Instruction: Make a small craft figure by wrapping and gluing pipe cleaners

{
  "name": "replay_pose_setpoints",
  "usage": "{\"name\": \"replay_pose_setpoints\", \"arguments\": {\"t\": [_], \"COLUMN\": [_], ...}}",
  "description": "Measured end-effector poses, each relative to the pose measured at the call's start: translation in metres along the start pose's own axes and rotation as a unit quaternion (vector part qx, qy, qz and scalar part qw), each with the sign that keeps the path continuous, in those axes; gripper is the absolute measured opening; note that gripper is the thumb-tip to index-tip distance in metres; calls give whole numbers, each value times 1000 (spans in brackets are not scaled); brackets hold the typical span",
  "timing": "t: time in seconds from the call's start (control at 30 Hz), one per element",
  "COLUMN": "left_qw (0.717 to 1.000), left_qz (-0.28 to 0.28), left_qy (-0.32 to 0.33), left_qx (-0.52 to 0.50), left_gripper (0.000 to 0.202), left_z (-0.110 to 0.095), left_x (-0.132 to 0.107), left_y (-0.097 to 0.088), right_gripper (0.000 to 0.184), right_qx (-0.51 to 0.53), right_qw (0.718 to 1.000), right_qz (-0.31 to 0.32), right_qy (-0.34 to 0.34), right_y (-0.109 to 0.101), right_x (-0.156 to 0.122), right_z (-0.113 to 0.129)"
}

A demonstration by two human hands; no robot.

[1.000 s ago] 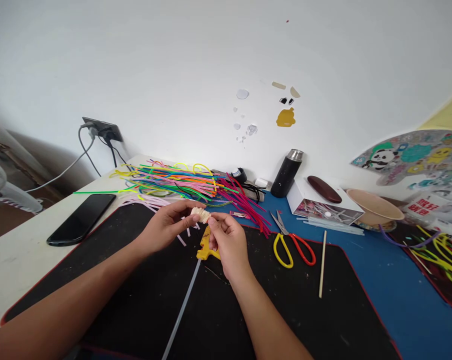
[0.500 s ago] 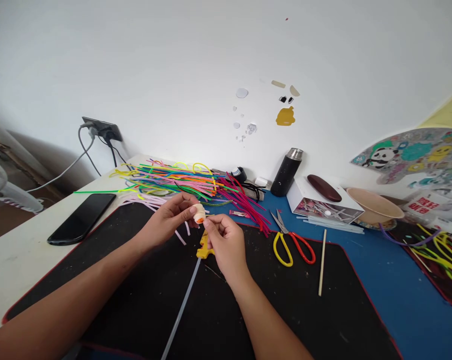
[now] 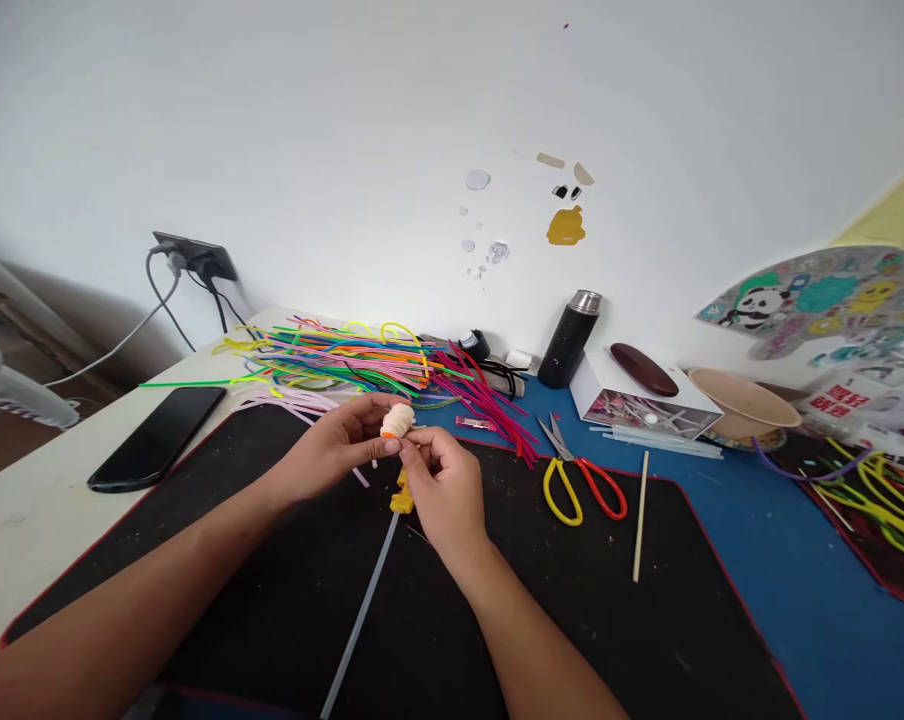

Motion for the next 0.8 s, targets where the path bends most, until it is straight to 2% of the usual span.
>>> {"name": "replay_pose_setpoints", "arguments": {"t": [0.37,0.57,0.8], "left_qw": [999,1000,998], "left_qz": [-39,-15,-36], "left_qy": [-3,-20,3], "left_qx": [2,1,42], "left_gripper": [54,58,62], "left_z": [2,5,5], "left_x": [3,1,1], "left_y": [-4,-1,-7], "right_gripper": [18,17,19], "right_qx": [-94,-78,-85], "right_qw": [993,994,993], "right_qz": [-8,-17,1], "right_qy": [-72,-75,-81], "right_y": [-3,-4,-2], "right_x": [0,0,-1], "right_z": [6,6,7]}}
Point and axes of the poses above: each hand's wrist, its own x-axis towards the middle knuckle, its own y-axis out of the palm, z = x × y, the point moved 4 cm from there along x, towards the middle knuckle, and after that the axes turned 2 degrees about x, right-handed, at the moved point
